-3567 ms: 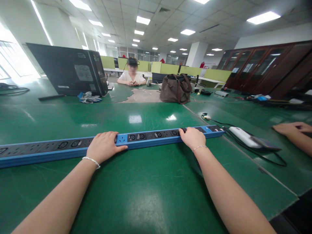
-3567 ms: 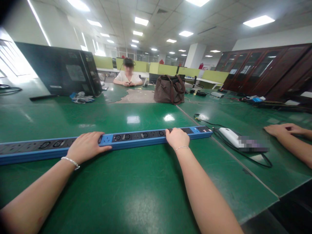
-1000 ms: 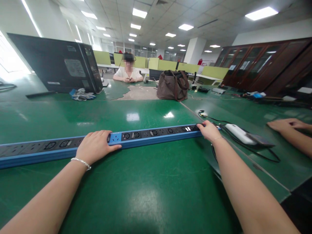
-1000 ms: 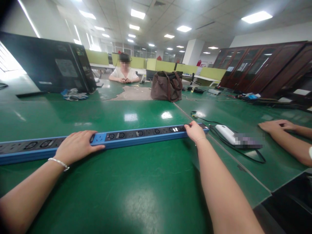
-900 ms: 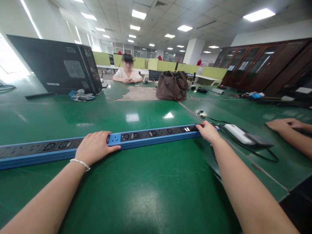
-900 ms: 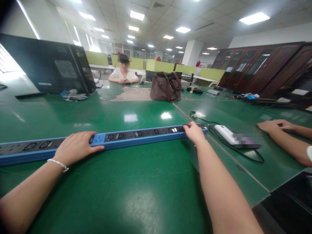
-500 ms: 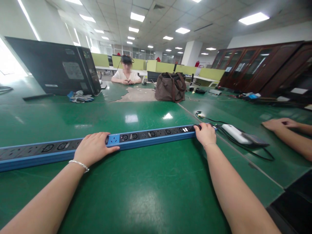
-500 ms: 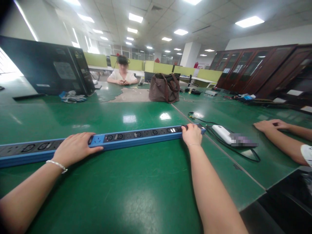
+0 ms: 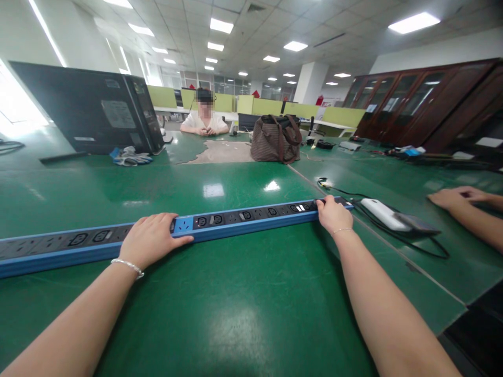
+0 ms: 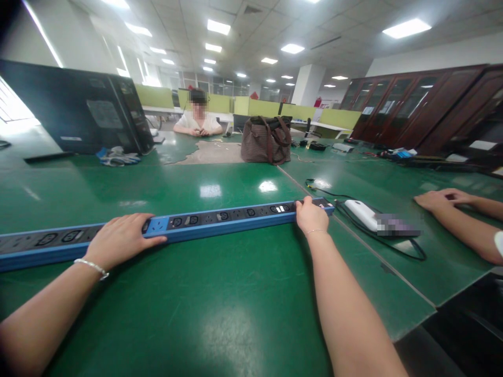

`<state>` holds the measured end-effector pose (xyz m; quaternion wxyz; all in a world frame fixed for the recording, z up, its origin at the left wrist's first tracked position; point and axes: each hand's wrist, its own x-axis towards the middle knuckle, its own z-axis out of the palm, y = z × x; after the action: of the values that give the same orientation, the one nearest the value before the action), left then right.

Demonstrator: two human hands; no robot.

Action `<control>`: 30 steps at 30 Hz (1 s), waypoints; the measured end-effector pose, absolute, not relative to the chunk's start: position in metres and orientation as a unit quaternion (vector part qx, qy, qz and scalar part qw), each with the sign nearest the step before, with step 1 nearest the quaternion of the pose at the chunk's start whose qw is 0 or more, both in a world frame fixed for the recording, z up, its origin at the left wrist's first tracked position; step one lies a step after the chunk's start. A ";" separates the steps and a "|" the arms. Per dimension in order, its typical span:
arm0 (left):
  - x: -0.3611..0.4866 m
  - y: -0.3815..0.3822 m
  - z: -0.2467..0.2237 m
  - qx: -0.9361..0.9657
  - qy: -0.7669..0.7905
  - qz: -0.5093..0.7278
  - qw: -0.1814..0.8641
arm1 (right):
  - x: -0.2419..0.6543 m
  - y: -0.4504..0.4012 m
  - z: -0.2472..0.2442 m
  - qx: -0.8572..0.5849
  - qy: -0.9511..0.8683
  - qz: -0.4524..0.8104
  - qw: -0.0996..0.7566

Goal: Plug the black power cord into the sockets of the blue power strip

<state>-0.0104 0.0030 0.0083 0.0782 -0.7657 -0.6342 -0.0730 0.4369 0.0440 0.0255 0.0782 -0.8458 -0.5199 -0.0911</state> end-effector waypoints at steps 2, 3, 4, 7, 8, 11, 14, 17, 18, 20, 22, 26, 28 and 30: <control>-0.011 0.003 0.008 -0.766 -0.634 -0.075 0.078 | 0.437 0.045 0.027 -0.838 -0.533 -0.102 0.058; -0.011 0.004 0.007 -0.766 -0.634 -0.075 0.077 | 0.438 0.045 0.027 -0.834 -0.539 -0.106 0.050; -0.012 0.004 0.007 -0.766 -0.634 -0.075 0.077 | 0.438 0.046 0.028 -0.832 -0.542 -0.109 0.044; -0.012 0.004 0.006 -0.767 -0.633 -0.076 0.077 | 0.440 0.047 0.027 -0.832 -0.542 -0.111 0.043; -0.012 0.004 0.006 -0.767 -0.633 -0.078 0.077 | 0.441 0.047 0.026 -0.832 -0.541 -0.112 0.045; -0.012 0.004 0.007 -0.767 -0.632 -0.079 0.077 | 0.444 0.048 0.024 -0.833 -0.539 -0.114 0.049; -0.011 0.003 0.007 -0.766 -0.633 -0.075 0.080 | 0.445 0.049 0.022 -0.833 -0.538 -0.120 0.050; -0.011 0.004 0.007 -0.765 -0.634 -0.071 0.084 | 0.445 0.049 0.023 -0.829 -0.543 -0.129 0.050; -0.012 0.004 0.007 -0.765 -0.635 -0.070 0.084 | 0.445 0.049 0.023 -0.827 -0.545 -0.131 0.050; -0.012 0.005 0.007 -0.765 -0.636 -0.069 0.080 | 0.445 0.048 0.024 -0.825 -0.547 -0.132 0.052; -0.012 0.005 0.007 -0.765 -0.635 -0.070 0.077 | 0.445 0.048 0.024 -0.825 -0.547 -0.133 0.053; -0.012 0.005 0.007 -0.766 -0.634 -0.073 0.078 | 0.446 0.048 0.024 -0.827 -0.543 -0.133 0.057; -0.012 0.004 0.006 -0.765 -0.634 -0.079 0.078 | 0.447 0.048 0.024 -0.828 -0.543 -0.128 0.059; -0.012 0.004 0.006 -0.765 -0.634 -0.083 0.077 | 0.448 0.048 0.026 -0.831 -0.541 -0.115 0.063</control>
<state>-0.0121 0.0044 0.0060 0.0771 -0.7654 -0.6335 -0.0826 0.4482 0.0480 0.0259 0.0629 -0.8311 -0.5406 -0.1145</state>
